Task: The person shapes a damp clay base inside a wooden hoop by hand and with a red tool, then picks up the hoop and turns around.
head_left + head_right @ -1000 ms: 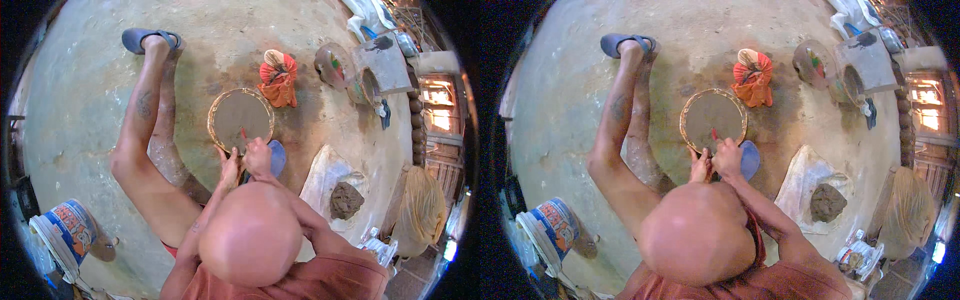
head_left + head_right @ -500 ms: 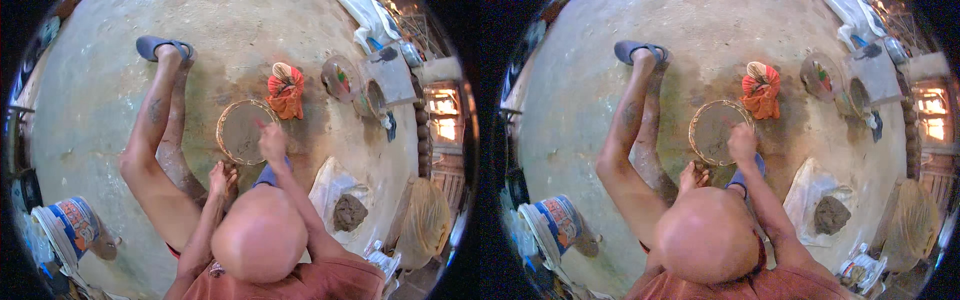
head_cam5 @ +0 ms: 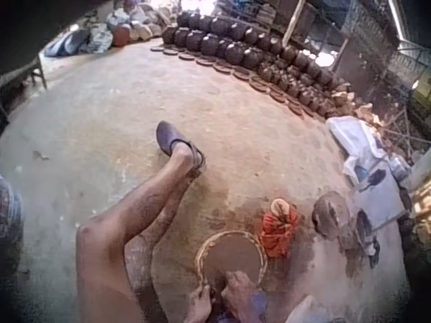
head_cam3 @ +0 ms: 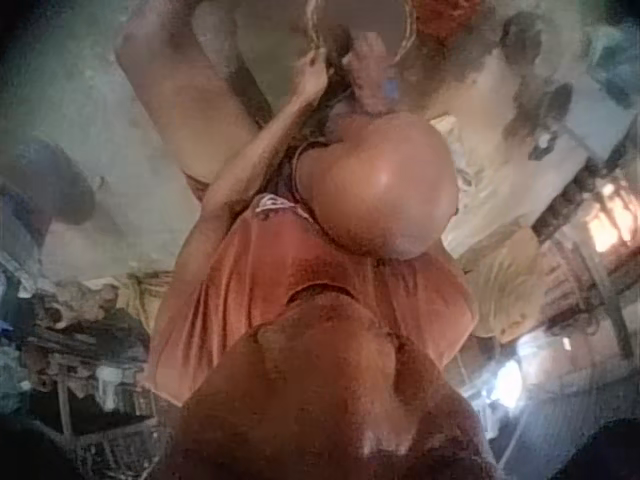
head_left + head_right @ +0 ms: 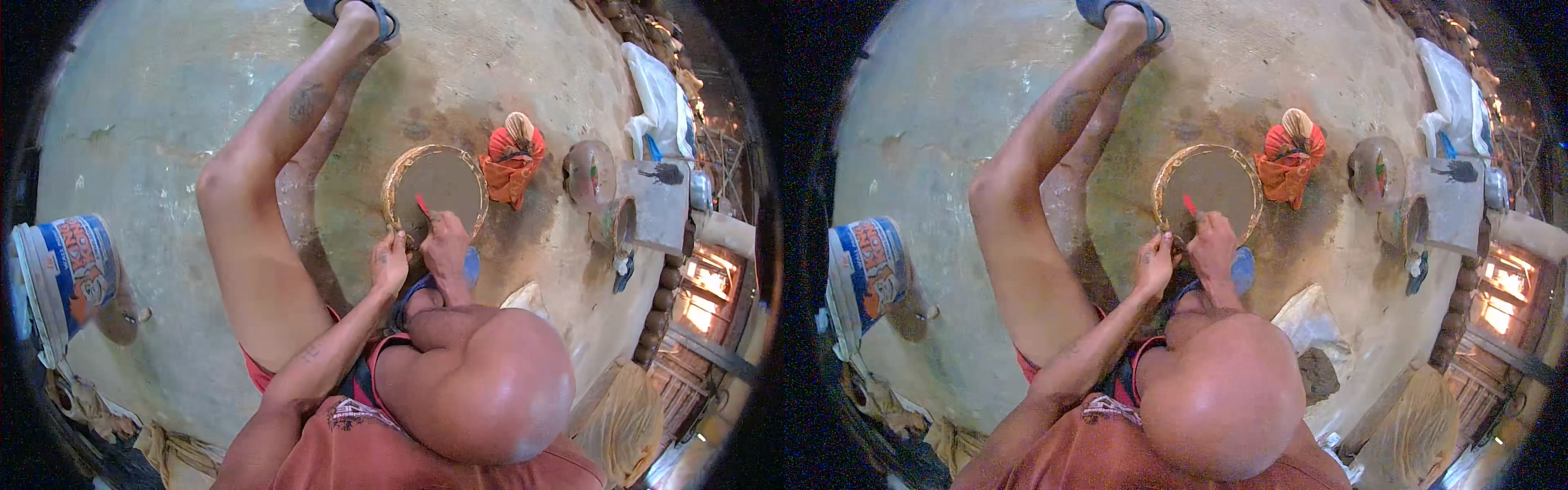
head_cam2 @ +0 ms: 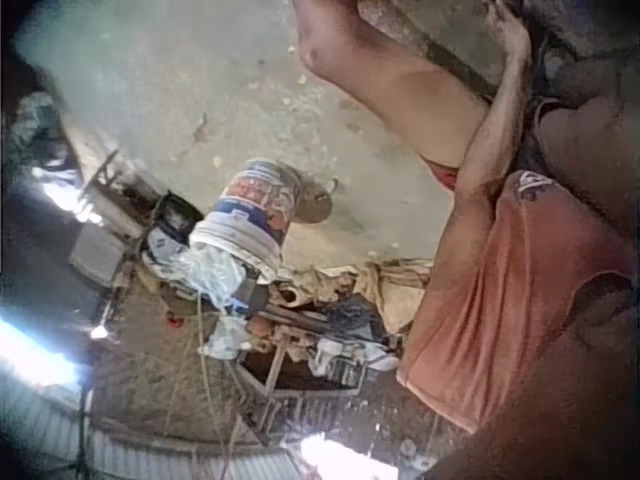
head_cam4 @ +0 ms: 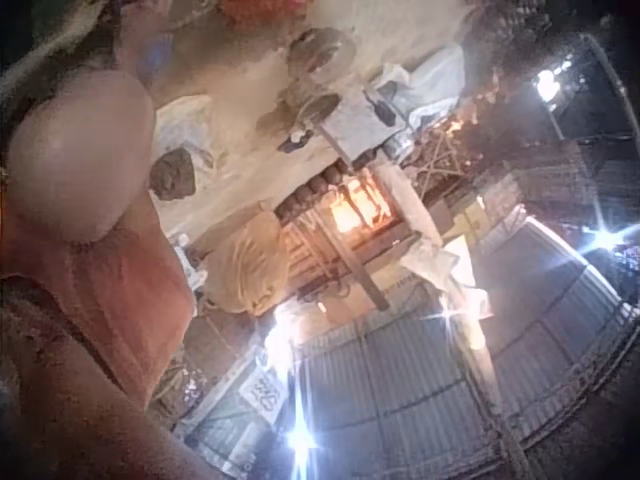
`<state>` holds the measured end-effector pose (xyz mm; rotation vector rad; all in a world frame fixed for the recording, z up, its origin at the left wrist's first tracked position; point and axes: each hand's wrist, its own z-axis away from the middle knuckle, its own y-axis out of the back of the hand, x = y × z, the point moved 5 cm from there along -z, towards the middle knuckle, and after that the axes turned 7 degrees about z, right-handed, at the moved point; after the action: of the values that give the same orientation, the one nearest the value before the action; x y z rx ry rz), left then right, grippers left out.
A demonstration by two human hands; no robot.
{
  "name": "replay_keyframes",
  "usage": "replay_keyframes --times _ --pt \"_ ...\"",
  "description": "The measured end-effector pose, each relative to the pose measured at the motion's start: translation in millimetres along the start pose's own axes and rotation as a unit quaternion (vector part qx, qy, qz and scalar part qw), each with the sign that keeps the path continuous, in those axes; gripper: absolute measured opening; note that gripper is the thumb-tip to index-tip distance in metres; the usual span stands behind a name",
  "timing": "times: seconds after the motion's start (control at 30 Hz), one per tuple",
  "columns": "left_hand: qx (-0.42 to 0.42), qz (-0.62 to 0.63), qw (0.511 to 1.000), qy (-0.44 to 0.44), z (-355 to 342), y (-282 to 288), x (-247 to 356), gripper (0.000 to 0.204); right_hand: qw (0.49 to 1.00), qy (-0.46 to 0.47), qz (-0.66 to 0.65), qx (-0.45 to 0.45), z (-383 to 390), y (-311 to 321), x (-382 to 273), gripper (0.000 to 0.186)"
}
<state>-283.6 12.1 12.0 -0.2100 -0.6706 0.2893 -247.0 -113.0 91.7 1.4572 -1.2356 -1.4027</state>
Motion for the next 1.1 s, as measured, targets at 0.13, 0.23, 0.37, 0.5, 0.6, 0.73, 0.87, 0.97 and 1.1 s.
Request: replay_keyframes --times 0.13,0.23,0.37,0.5,0.6,0.73,0.87,0.97,1.1 --pt "0.015 -0.101 0.993 -0.064 -11 12 -11 0.032 0.99 0.015 -0.109 -0.087 18 -10 -33 0.024" --pt "-0.014 0.03 0.997 -0.069 -10 18 -5 0.034 0.972 0.015 -0.194 -0.133 14 -2 -35 0.019" --pt "-0.015 0.13 0.991 0.036 1 22 8 0.032 0.996 -0.014 -0.075 -0.052 -10 7 -1 0.013" --pt "0.012 0.128 0.988 0.082 -1 25 -4 0.032 0.991 -0.027 0.045 0.125 -71 32 51 0.016" --pt "-0.01 0.112 0.991 0.079 1 10 -1 0.032 0.99 -0.057 0.121 0.034 -96 22 84 0.017" --pt "-0.009 0.076 0.994 0.074 -2 8 -5 0.033 0.99 0.053 0.12 0.053 -69 5 32 0.027" --pt "-0.013 0.11 0.991 0.075 -7 12 -7 0.034 0.99 0.115 0.065 -0.053 -11 -12 -17 0.037" --pt "-0.025 -0.021 0.998 0.049 -12 13 -3 0.033 0.979 0.167 -0.028 -0.115 15 -6 -29 0.038" --pt "0.004 0.127 0.988 0.086 2 12 12 0.034 0.994 0.075 0.047 -0.066 -35 20 6 0.031"
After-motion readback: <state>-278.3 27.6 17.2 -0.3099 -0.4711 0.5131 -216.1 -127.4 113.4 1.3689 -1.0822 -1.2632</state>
